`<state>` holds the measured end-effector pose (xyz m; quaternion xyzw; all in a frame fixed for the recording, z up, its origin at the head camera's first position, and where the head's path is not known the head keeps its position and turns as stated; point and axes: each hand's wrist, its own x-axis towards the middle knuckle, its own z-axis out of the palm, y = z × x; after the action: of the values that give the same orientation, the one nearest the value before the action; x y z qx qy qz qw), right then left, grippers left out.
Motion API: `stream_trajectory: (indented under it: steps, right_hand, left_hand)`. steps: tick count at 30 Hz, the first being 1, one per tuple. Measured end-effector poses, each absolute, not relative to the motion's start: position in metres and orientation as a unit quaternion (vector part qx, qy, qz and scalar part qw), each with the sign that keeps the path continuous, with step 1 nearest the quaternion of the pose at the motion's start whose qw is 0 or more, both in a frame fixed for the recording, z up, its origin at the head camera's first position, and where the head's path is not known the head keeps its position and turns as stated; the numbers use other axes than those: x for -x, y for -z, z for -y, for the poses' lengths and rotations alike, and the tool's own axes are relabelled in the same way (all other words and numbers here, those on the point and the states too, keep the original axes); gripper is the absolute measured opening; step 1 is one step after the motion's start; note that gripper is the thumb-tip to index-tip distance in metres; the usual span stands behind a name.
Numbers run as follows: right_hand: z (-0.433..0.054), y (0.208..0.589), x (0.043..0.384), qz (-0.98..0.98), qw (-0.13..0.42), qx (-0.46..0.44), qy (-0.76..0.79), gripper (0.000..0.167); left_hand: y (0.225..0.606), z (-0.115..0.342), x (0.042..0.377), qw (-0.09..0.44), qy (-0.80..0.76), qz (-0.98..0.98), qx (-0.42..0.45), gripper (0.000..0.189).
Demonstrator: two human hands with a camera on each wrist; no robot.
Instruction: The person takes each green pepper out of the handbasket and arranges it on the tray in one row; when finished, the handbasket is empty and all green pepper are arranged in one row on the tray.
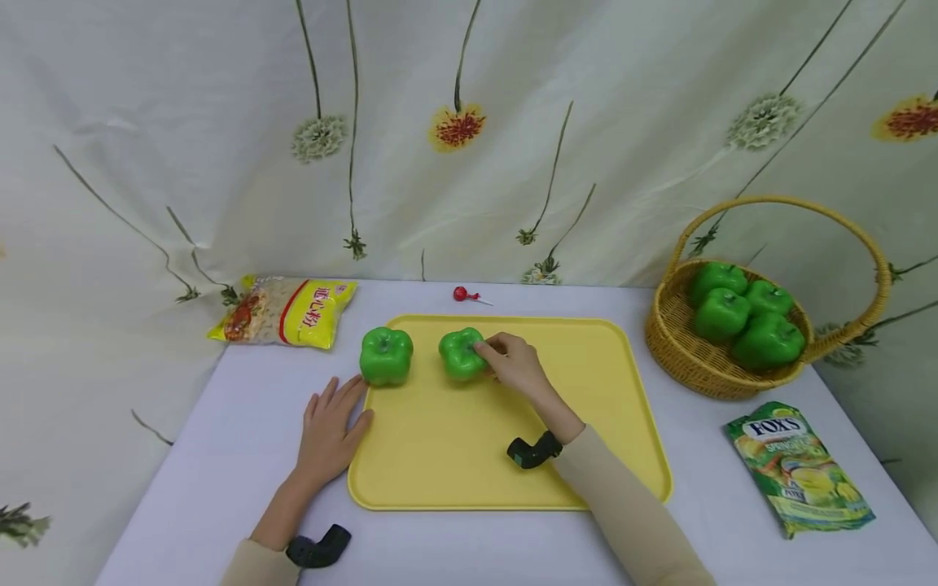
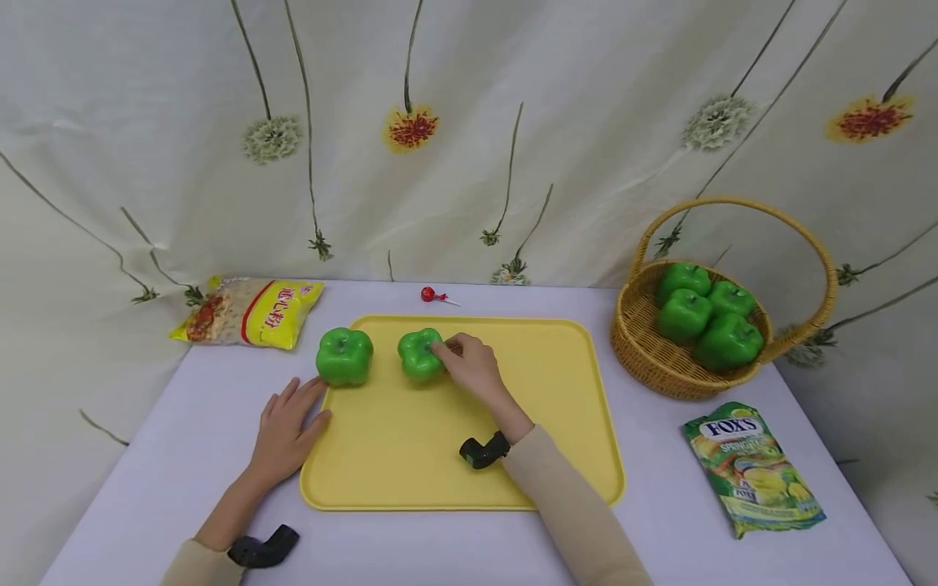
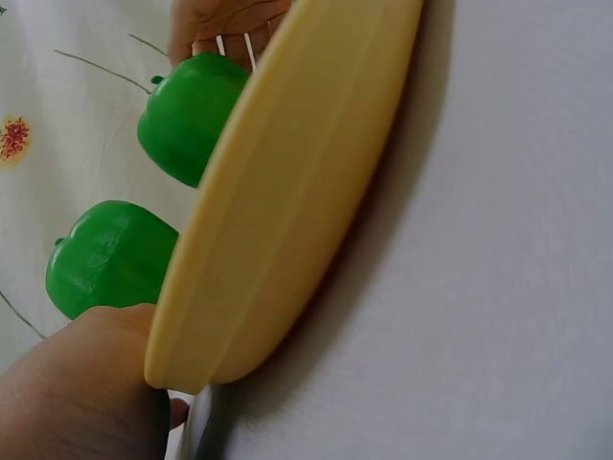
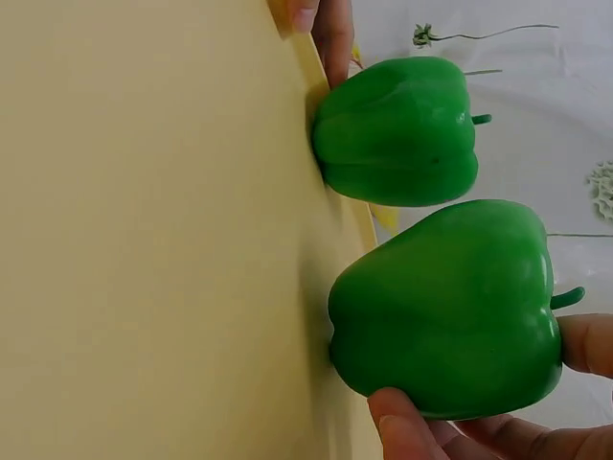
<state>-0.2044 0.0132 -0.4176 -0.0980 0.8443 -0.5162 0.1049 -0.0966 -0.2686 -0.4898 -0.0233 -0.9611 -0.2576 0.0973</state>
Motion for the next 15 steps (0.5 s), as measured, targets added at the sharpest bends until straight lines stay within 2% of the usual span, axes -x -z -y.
stream_trajectory:
  steps: [15]
  right_hand:
    - [0.005,0.421,0.201,-0.826,0.150,0.142,0.524,0.057]
  left_hand:
    - [0.489,0.268,0.097,0.096,0.254,0.962,0.021,0.051]
